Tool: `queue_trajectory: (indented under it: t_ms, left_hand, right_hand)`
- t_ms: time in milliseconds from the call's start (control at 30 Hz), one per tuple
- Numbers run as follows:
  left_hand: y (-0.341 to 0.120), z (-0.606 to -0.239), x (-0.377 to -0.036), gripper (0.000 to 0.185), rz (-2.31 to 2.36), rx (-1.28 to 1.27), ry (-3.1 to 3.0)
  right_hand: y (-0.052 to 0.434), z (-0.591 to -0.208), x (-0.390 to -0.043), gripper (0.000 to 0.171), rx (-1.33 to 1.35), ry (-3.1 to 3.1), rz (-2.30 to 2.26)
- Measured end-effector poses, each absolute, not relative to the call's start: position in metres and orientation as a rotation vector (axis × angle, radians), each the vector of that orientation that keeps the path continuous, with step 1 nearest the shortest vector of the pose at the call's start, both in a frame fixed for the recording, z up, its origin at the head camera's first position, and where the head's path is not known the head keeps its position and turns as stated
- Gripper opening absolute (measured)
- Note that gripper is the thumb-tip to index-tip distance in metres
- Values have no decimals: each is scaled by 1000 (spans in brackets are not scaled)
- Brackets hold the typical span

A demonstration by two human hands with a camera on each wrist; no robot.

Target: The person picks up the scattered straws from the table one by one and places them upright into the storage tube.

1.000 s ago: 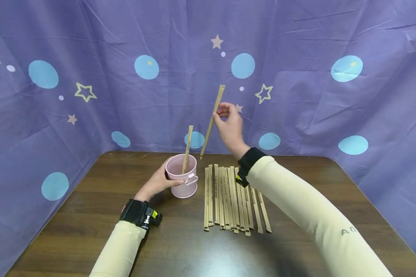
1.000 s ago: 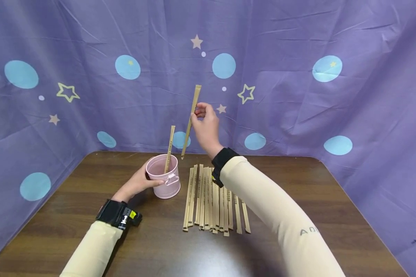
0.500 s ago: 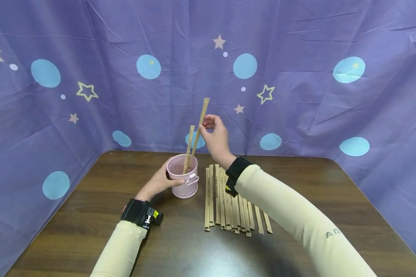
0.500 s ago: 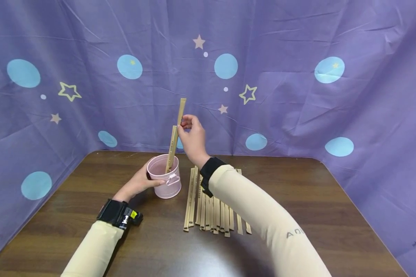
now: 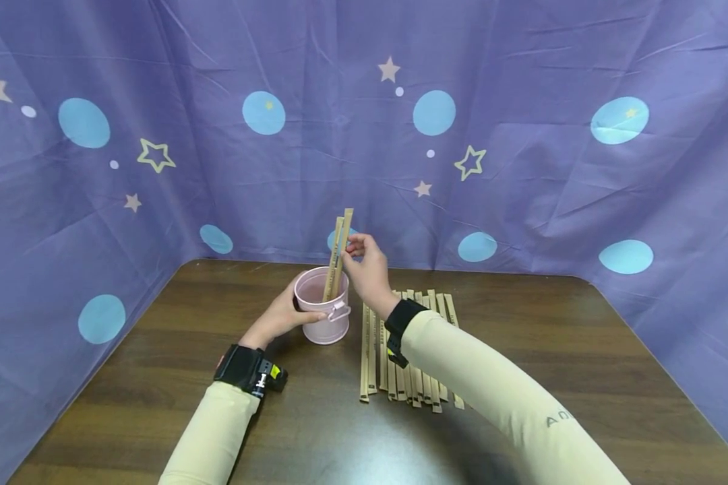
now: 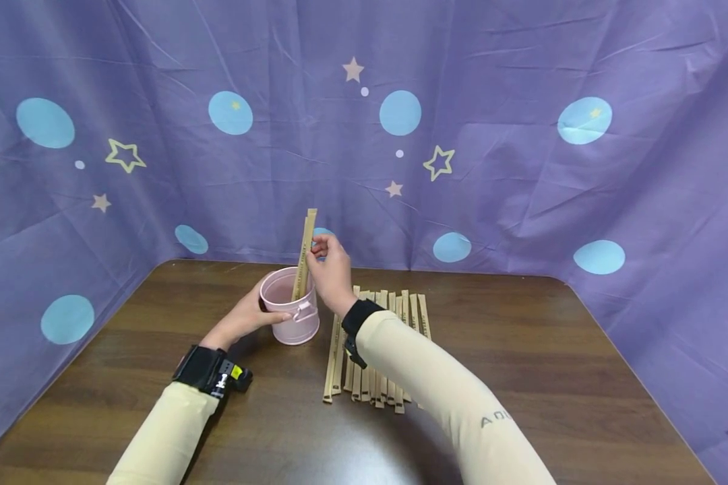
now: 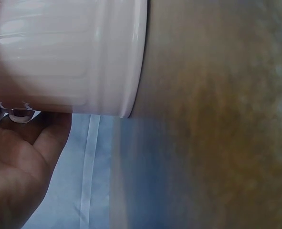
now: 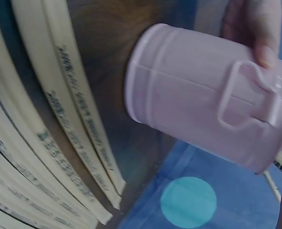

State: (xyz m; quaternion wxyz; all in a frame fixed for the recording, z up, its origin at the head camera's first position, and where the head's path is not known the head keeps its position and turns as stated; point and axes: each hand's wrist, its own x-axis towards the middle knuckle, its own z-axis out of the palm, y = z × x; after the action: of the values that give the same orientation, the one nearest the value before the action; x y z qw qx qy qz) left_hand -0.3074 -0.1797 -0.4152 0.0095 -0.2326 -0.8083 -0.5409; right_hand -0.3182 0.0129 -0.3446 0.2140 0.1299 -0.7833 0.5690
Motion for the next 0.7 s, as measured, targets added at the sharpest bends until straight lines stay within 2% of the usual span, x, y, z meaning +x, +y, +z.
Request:
queue_trajectory:
  t_ms: [233, 700]
  left_hand:
    - [-180, -415, -308, 90, -1700, -730, -2532]
    - [-180, -416, -310, 89, -1693, -745, -2522]
  right_hand:
    - [13, -358, -319, 28, 341, -2238, 1591]
    - [18, -363, -325, 32, 257, -2284, 1626]
